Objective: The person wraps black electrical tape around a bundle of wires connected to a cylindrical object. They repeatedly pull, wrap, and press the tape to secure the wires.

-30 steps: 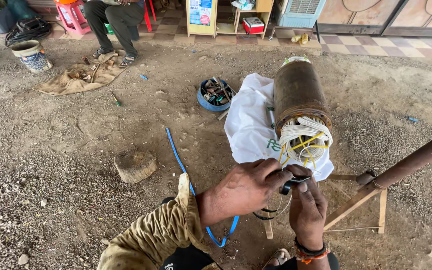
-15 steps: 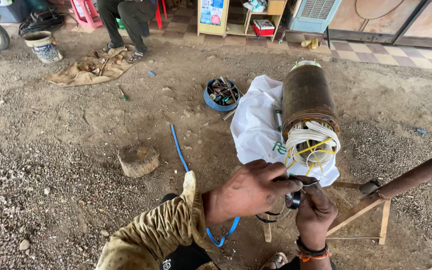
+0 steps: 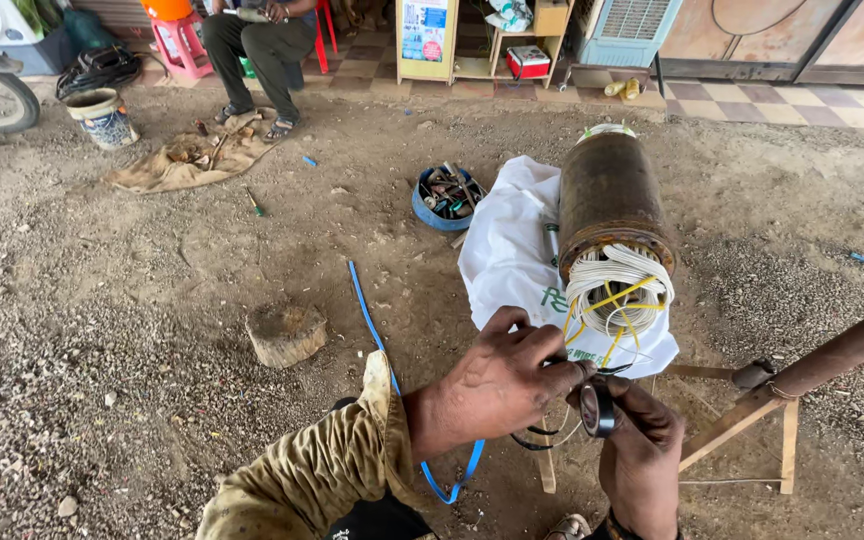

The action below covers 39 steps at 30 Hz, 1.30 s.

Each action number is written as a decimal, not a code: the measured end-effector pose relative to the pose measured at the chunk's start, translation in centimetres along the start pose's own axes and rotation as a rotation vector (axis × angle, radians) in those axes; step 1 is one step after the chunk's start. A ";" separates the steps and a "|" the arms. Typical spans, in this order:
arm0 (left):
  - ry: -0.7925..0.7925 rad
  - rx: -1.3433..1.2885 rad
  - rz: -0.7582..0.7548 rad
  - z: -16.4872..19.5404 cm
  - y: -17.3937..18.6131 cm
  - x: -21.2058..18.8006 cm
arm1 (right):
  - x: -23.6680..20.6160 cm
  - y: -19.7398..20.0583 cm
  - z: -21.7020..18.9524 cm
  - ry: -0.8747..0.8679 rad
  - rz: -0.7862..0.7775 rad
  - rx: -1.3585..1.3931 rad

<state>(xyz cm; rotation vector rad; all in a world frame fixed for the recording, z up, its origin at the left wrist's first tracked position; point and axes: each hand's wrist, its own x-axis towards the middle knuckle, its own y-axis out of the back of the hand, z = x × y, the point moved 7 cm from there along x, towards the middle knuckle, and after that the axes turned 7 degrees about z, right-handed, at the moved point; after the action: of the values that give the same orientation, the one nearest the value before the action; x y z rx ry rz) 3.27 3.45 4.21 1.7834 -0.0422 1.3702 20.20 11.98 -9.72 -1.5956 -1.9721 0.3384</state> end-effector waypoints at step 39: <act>0.006 -0.022 0.040 0.4 -0.2 0.0 | 1.6 0.1 1.3 0.182 -0.153 0.126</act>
<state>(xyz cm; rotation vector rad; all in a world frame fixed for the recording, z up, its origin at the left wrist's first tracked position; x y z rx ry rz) 3.64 3.35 4.07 1.7685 -0.0900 1.3980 19.37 13.75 -10.36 -1.3390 -1.8816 0.2424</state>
